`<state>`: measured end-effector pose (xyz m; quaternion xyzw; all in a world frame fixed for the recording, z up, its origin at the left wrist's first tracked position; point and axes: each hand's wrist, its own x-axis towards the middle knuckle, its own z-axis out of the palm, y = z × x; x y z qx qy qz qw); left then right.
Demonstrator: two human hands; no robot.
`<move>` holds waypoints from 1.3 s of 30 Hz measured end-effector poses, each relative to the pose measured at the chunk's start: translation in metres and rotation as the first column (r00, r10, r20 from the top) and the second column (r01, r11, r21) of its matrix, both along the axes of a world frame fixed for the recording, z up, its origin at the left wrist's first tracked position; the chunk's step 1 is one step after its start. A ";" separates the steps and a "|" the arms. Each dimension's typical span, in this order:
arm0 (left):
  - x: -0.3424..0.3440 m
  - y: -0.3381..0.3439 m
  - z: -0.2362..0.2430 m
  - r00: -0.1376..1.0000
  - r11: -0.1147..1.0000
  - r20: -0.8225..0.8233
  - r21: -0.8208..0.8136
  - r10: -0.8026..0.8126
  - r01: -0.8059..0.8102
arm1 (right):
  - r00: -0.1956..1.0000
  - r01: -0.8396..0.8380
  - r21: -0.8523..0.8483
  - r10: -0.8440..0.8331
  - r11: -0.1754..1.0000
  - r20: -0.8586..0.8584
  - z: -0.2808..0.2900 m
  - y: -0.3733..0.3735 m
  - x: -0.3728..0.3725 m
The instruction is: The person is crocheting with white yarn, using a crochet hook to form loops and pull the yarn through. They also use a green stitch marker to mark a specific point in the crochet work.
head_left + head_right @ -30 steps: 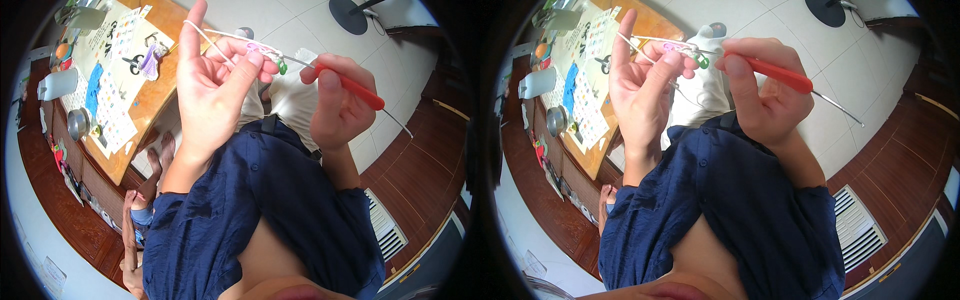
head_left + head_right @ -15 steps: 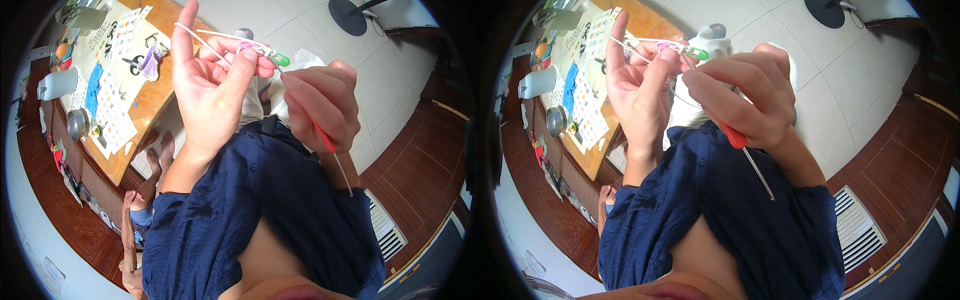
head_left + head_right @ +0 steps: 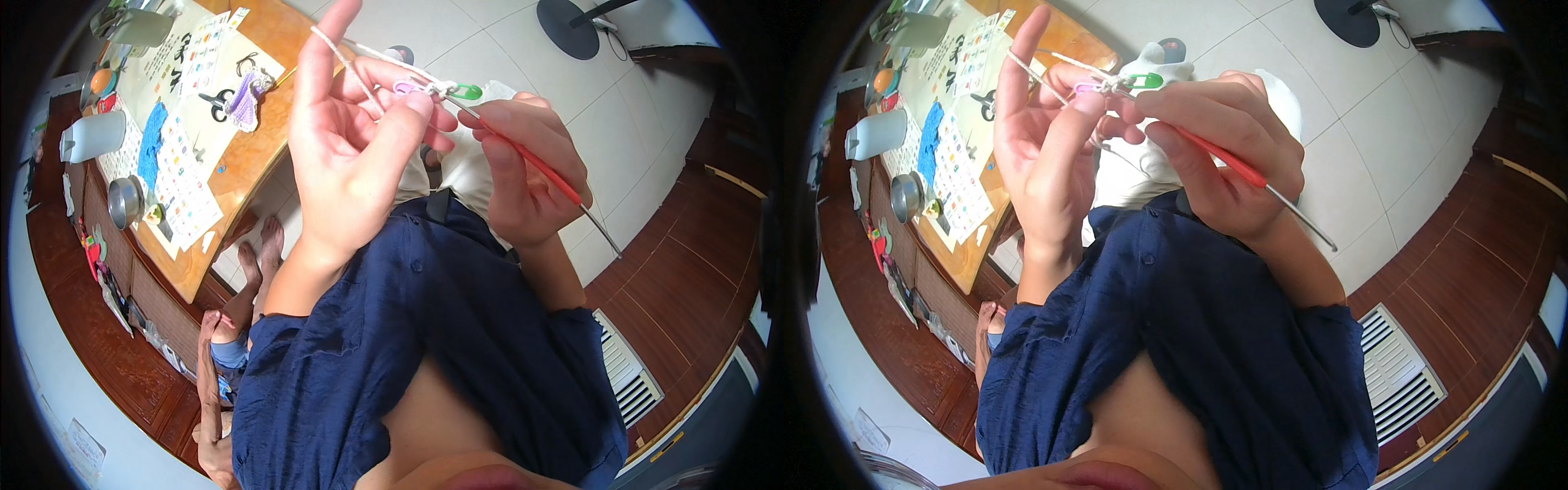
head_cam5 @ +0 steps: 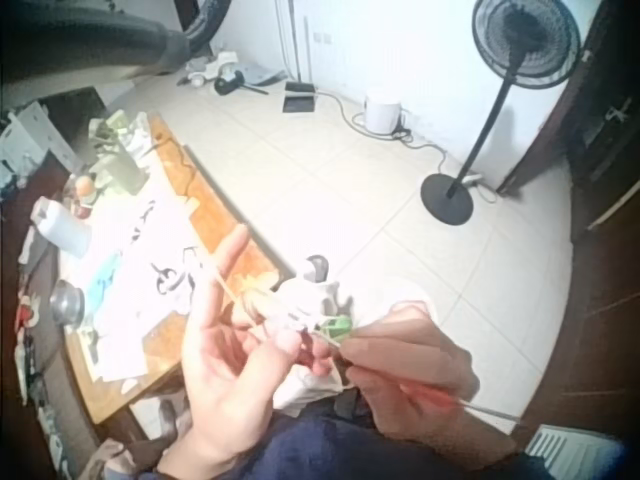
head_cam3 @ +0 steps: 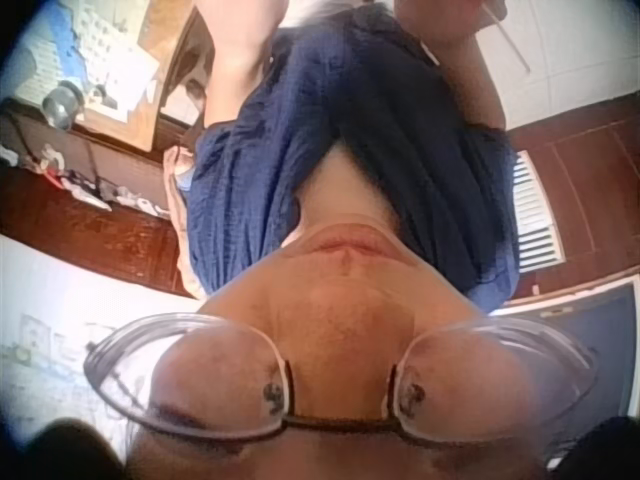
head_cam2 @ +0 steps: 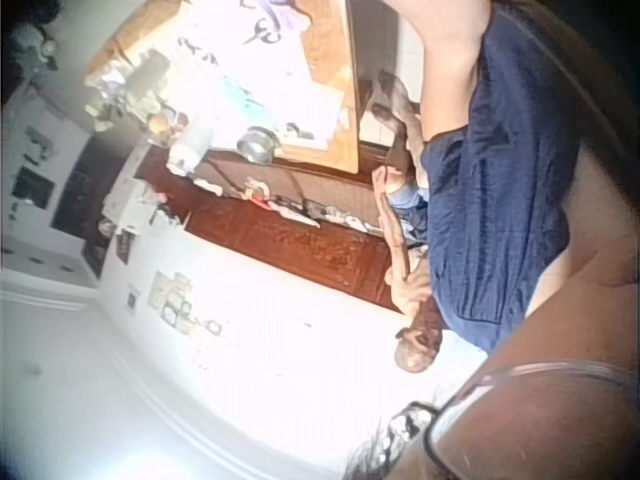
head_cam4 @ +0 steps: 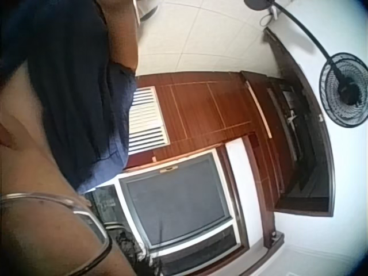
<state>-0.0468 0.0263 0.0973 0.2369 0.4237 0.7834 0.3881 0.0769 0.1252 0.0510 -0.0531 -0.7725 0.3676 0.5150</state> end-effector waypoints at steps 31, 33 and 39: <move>-0.003 0.000 -0.013 0.951 0.990 -0.304 -0.112 0.051 -0.088 | 0.993 0.110 -0.028 -0.109 0.994 0.042 0.005 -0.006 -0.001; 0.000 0.001 -0.012 0.952 0.990 -0.303 -0.114 0.050 -0.089 | 0.992 0.108 -0.083 -0.103 0.991 0.067 0.006 -0.005 0.000; 0.005 0.002 -0.007 0.937 0.986 -0.345 -0.125 0.063 -0.112 | 0.998 0.060 -0.163 -0.059 0.985 0.008 0.008 -0.004 -0.001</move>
